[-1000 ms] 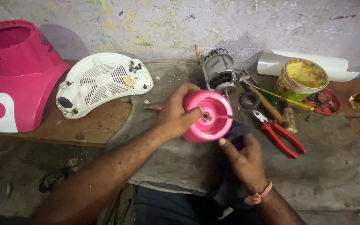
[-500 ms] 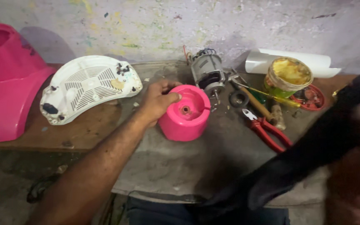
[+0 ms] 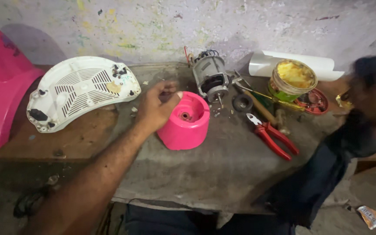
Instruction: The person wipes a blender motor with a cloth, then places a pink plastic housing over the motor assembly and uses a screwdriver to tighten screws inside the housing.
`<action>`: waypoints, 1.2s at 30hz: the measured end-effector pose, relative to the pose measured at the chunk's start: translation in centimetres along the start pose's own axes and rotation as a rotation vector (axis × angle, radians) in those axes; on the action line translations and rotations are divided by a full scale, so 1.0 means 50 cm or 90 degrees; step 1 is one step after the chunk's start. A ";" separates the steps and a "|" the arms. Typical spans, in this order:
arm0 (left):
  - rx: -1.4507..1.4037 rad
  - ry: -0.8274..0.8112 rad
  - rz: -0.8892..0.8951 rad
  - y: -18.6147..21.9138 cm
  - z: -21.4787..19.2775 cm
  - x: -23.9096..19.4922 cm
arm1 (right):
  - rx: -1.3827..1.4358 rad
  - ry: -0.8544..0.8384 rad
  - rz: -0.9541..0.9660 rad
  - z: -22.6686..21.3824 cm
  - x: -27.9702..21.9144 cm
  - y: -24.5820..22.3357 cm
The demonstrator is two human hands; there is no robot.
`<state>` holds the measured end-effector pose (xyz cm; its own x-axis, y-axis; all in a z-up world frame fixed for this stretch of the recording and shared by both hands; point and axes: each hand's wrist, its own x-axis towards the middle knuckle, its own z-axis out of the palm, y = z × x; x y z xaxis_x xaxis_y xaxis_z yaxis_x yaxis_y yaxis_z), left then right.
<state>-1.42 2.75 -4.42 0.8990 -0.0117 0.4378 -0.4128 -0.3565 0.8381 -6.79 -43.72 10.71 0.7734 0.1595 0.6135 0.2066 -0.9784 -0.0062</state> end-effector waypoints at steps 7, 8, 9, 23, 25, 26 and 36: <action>0.057 0.071 0.105 0.042 -0.011 -0.011 | 0.109 -0.527 0.029 0.068 0.014 -0.161; 0.063 0.062 0.112 0.043 -0.014 -0.013 | 0.061 -0.591 0.001 0.066 0.010 -0.188; 0.072 0.052 0.115 0.040 -0.019 -0.020 | 0.014 -0.657 -0.025 0.069 0.007 -0.210; 0.132 -0.045 0.223 0.056 -0.018 -0.093 | -0.070 -0.405 0.031 0.376 0.091 -0.174; 0.141 -0.082 0.181 0.060 -0.019 -0.092 | -0.026 -0.351 0.013 0.387 0.093 -0.162; 0.133 -0.078 0.176 0.062 -0.019 -0.092 | -0.045 -0.381 0.009 0.388 0.095 -0.159; 0.091 -0.056 0.202 0.063 0.031 -0.124 | -0.125 -0.171 -0.213 0.240 0.098 -0.199</action>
<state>-8.07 0.23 -4.98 0.7411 -0.2203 0.6342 -0.6541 -0.4496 0.6082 2.15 -31.63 4.28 0.8169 0.4732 0.3298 0.3736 -0.8697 0.3226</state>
